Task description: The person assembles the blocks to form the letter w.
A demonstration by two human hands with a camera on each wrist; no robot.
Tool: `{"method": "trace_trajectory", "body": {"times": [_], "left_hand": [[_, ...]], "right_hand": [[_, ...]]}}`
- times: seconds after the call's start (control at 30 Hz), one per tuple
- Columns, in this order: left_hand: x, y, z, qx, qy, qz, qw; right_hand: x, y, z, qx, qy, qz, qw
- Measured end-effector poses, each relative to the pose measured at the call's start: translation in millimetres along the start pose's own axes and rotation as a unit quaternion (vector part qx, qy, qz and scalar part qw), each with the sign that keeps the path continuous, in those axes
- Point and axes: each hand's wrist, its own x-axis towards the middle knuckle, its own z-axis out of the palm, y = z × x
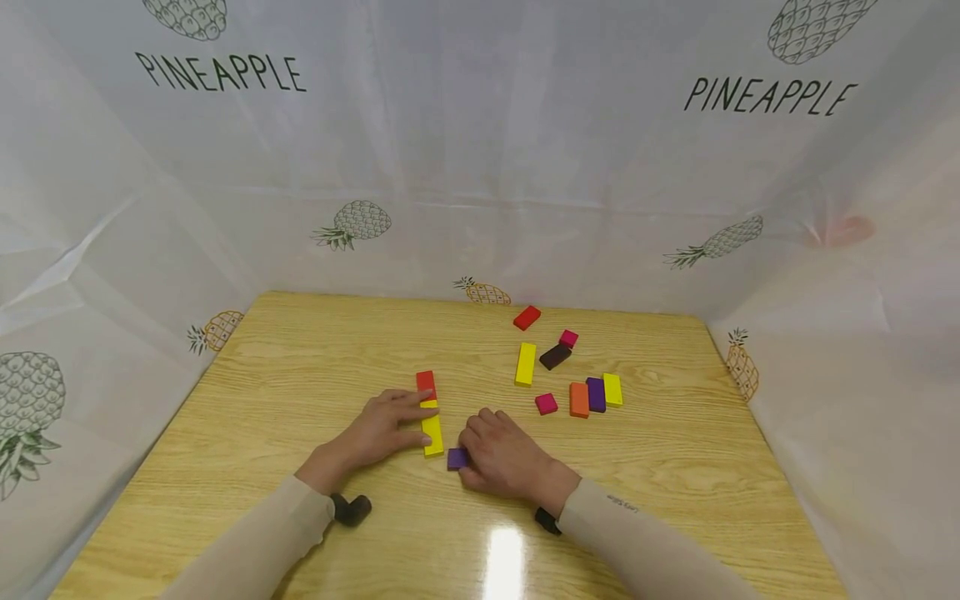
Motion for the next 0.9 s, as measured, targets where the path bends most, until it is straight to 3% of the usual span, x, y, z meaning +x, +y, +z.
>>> {"method": "trace_trajectory", "body": {"times": [0.9], "left_hand": [[0.6,-0.1,0.2,0.003,-0.003,-0.004,1.0000]], "right_hand": [[4.1,-2.6,2.4,-0.008,0.011,-0.013,0.9998]]}}
